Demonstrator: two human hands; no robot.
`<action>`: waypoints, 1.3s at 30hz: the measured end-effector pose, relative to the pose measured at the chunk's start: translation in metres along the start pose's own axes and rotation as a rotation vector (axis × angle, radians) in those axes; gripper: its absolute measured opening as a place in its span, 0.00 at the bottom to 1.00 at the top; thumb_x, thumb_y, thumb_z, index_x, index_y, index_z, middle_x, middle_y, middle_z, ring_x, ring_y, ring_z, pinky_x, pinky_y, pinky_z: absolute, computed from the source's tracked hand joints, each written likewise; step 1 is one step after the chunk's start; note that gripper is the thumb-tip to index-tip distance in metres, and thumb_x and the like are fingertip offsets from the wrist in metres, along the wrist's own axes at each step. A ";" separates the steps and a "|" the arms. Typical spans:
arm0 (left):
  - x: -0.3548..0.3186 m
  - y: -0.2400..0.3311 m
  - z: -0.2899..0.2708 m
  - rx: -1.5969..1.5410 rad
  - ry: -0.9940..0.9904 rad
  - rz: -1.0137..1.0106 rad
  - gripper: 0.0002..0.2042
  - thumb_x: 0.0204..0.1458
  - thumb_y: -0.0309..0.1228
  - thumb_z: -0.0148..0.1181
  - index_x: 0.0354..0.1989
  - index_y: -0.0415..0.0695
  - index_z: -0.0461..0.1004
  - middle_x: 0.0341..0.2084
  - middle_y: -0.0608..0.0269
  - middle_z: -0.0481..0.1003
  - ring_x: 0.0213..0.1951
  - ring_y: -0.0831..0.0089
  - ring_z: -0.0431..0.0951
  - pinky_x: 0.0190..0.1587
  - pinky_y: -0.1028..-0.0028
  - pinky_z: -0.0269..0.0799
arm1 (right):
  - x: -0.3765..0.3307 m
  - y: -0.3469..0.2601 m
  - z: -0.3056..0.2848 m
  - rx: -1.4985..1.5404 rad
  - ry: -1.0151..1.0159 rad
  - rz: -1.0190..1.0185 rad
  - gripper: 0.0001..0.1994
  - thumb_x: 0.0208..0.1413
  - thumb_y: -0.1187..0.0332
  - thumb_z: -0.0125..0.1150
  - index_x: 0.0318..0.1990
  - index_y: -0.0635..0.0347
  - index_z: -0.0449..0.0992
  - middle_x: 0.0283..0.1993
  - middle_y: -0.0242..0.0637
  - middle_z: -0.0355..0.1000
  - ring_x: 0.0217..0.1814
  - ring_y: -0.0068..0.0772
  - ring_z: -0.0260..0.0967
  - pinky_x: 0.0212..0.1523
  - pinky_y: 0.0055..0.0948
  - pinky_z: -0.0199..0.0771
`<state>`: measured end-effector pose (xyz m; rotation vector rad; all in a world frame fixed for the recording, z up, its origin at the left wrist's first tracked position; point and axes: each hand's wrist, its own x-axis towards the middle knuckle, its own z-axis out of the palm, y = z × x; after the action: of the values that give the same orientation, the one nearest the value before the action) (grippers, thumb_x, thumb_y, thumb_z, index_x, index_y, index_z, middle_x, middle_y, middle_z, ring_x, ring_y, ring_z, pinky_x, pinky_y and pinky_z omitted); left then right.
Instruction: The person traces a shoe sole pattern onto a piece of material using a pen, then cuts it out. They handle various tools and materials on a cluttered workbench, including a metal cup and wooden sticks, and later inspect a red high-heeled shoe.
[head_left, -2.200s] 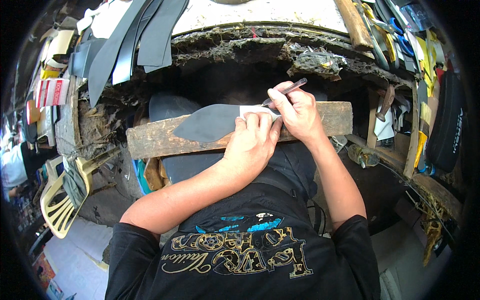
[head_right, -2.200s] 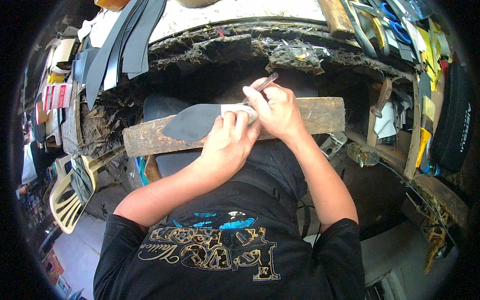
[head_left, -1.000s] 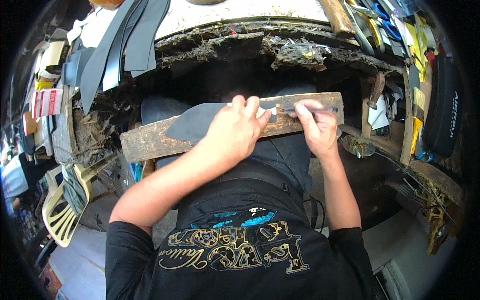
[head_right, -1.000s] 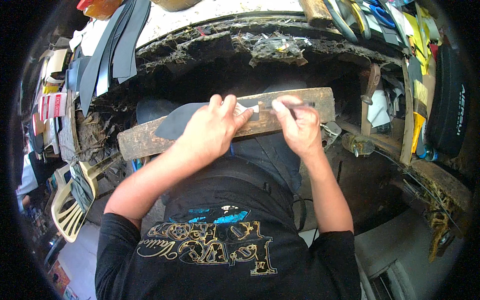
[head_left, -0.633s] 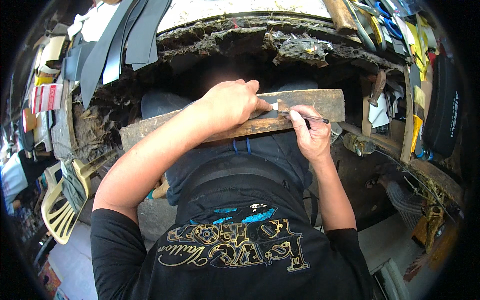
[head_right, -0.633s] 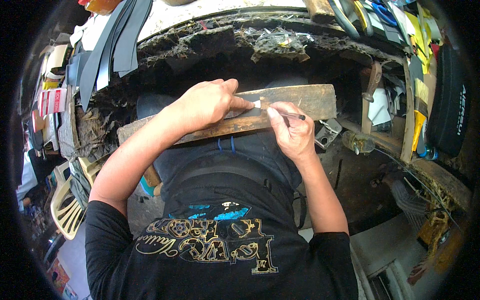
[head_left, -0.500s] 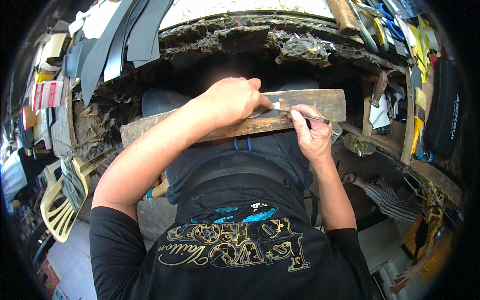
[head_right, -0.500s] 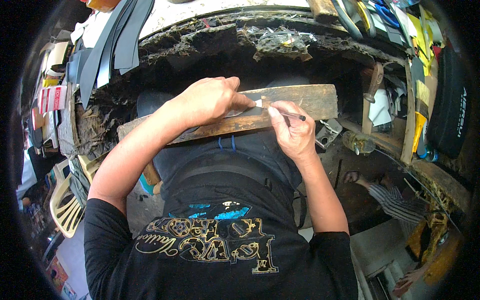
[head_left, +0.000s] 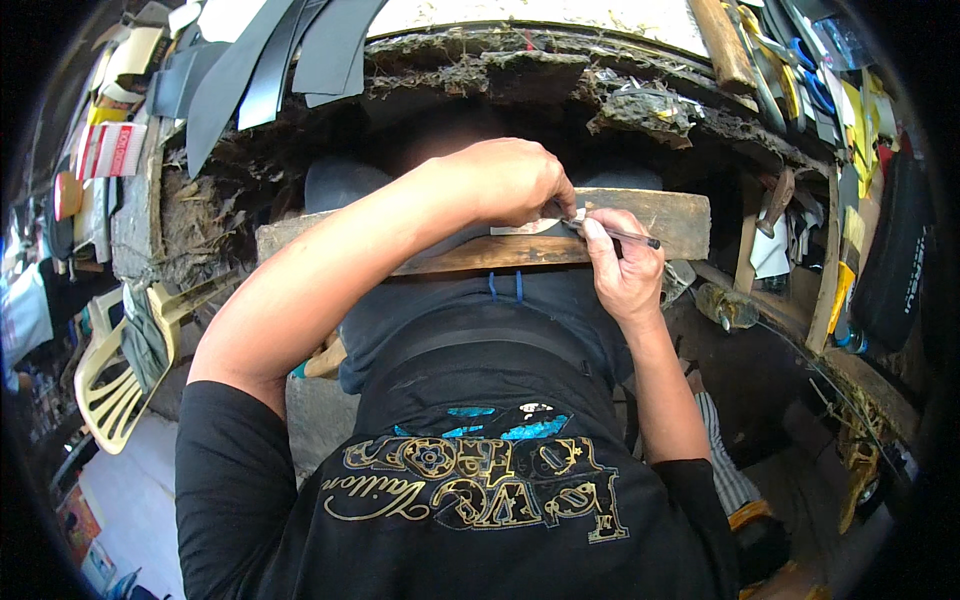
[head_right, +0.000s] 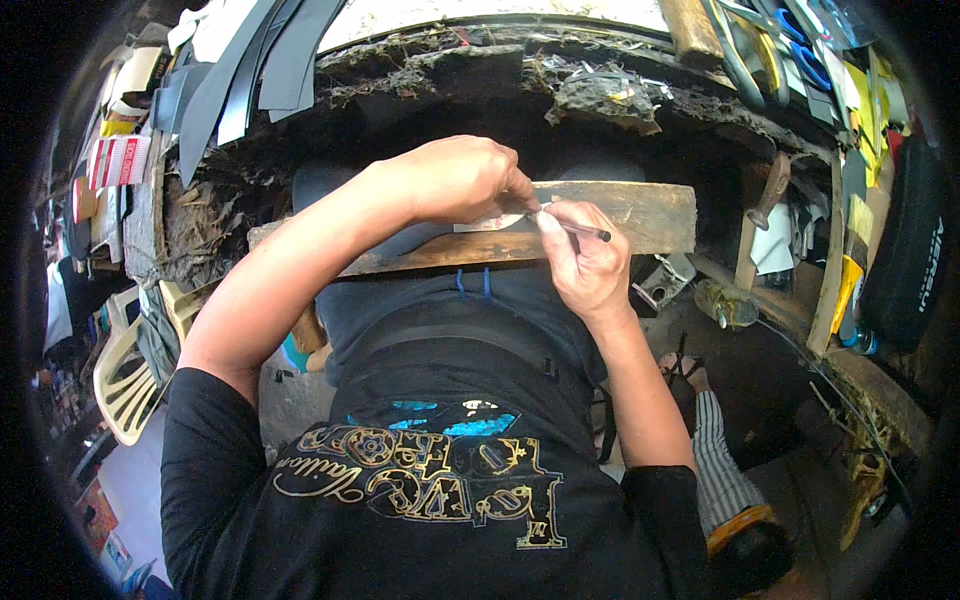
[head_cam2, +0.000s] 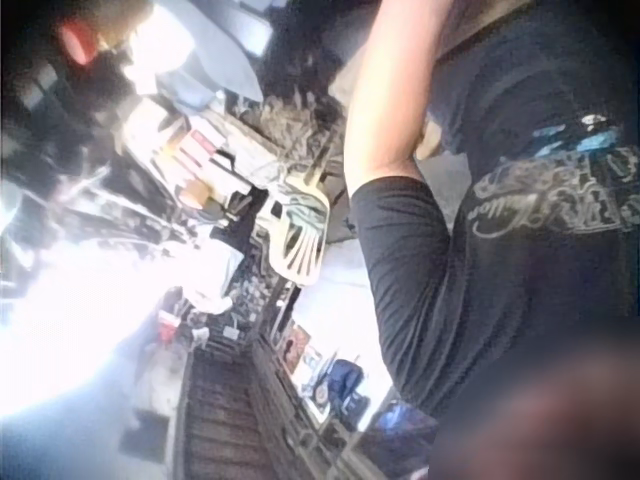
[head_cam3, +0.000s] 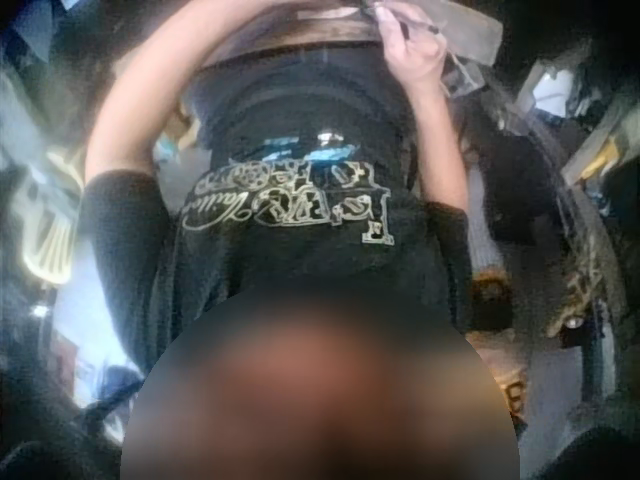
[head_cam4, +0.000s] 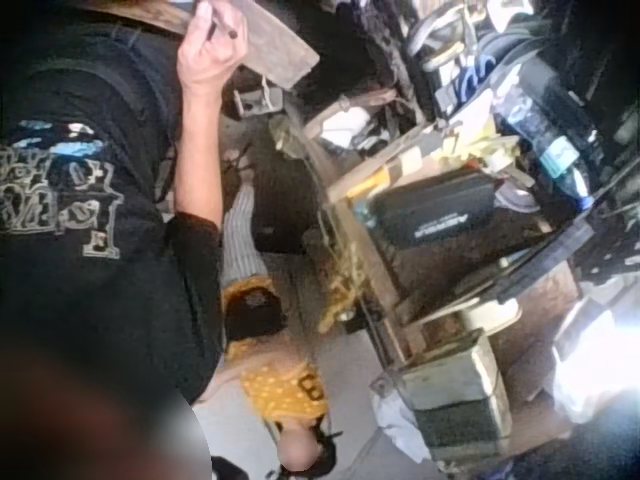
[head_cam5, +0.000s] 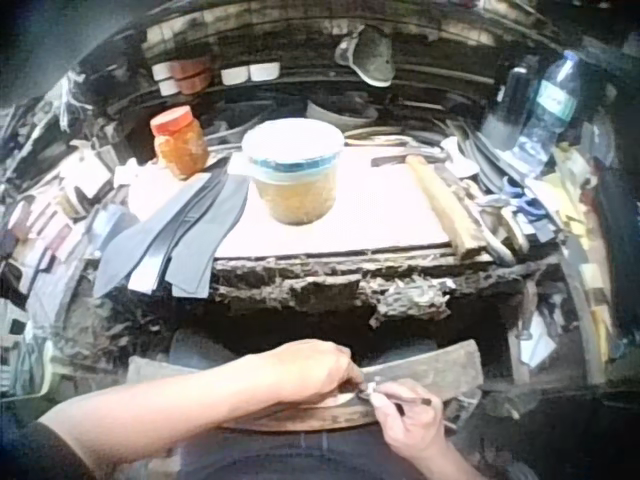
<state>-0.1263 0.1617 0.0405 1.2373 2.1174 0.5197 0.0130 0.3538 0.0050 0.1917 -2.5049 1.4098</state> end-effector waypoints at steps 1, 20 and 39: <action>0.000 0.000 0.000 -0.009 0.005 -0.002 0.19 0.48 0.27 0.71 0.52 0.51 0.87 0.42 0.51 0.85 0.47 0.51 0.85 0.53 0.56 0.80 | 0.000 0.000 0.001 -0.005 -0.004 -0.012 0.04 0.60 0.78 0.69 0.41 0.64 0.80 0.36 0.45 0.81 0.36 0.45 0.82 0.40 0.38 0.80; -0.004 -0.002 0.006 -0.011 0.065 0.008 0.16 0.52 0.31 0.66 0.49 0.51 0.88 0.39 0.51 0.83 0.42 0.50 0.85 0.48 0.56 0.81 | -0.014 -0.029 0.029 0.147 -0.137 -0.100 0.08 0.57 0.75 0.72 0.44 0.63 0.82 0.37 0.44 0.80 0.39 0.46 0.80 0.45 0.40 0.78; -0.113 0.048 0.081 -0.025 0.684 0.151 0.24 0.45 0.27 0.76 0.53 0.41 0.80 0.51 0.48 0.80 0.51 0.49 0.83 0.53 0.58 0.82 | -0.039 -0.030 -0.030 0.277 -0.448 0.476 0.11 0.61 0.67 0.71 0.42 0.68 0.81 0.33 0.40 0.77 0.34 0.27 0.73 0.38 0.29 0.74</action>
<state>0.0011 0.0876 0.0462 1.3380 2.5547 1.1673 0.0620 0.3639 0.0332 -0.0531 -2.8218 2.1074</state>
